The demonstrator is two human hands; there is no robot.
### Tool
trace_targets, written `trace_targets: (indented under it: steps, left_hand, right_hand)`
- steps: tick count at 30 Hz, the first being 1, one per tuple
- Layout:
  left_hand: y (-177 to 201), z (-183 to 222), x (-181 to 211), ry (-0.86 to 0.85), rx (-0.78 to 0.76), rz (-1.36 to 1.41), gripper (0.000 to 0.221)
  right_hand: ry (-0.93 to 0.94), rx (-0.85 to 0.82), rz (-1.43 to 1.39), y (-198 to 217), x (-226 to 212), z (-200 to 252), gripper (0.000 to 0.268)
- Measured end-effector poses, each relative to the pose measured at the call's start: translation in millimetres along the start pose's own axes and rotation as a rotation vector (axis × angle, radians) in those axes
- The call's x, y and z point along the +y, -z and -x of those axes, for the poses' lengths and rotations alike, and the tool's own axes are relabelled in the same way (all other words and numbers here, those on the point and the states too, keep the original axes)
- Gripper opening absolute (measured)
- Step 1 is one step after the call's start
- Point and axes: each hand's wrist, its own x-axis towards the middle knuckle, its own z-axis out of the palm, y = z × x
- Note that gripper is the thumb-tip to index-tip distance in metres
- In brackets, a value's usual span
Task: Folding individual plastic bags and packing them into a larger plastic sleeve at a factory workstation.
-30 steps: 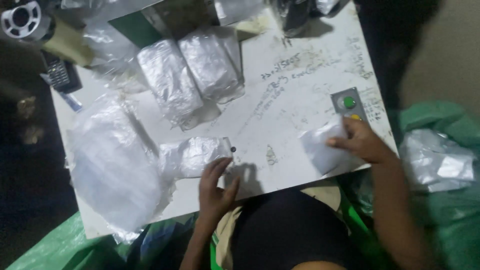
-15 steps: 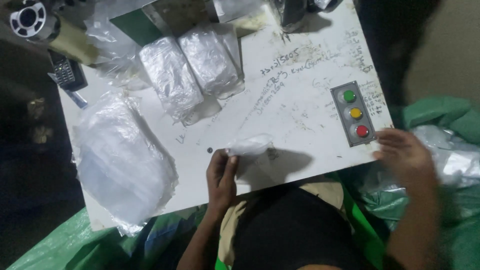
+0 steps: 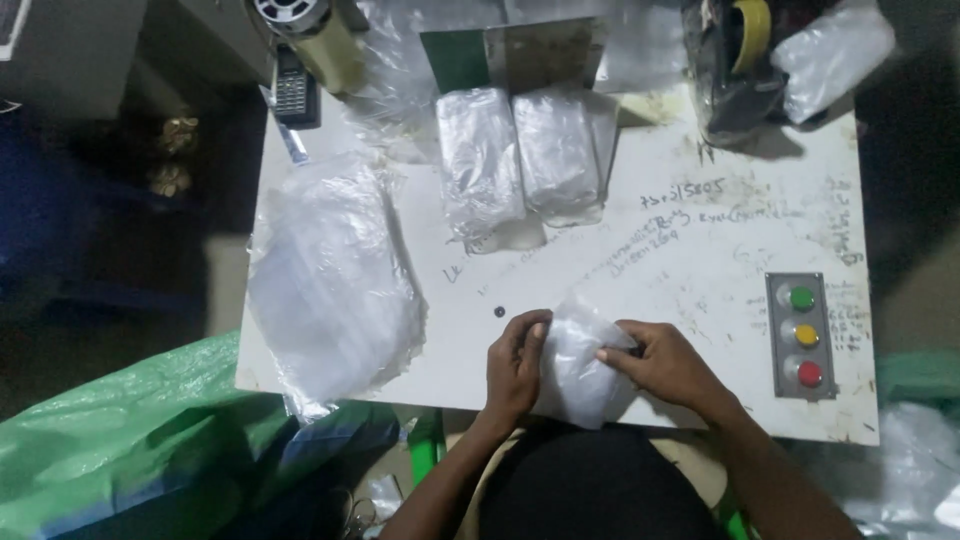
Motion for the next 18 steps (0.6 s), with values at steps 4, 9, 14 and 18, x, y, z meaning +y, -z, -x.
trace_targets:
  steps: [4,9,14,18]
  left_hand:
    - [17,0,-48,-0.024,0.139,-0.13,0.033]
    - [15,4,-49,-0.133,0.167,-0.163,0.031]
    - [18,7,-44,-0.138,0.196,-0.128,0.031]
    - [28,2,-28,0.006,0.162,0.147,0.041]
  right_hand:
    - [0.096,0.153,-0.077,19,-29,-32,0.015]
    - [1.097,0.642,0.279,31,-70,-85,0.03]
    - [0.934,0.538,0.533,26,-44,-157,0.048]
    - [0.714,0.681,0.186,14,-32,-136,0.031]
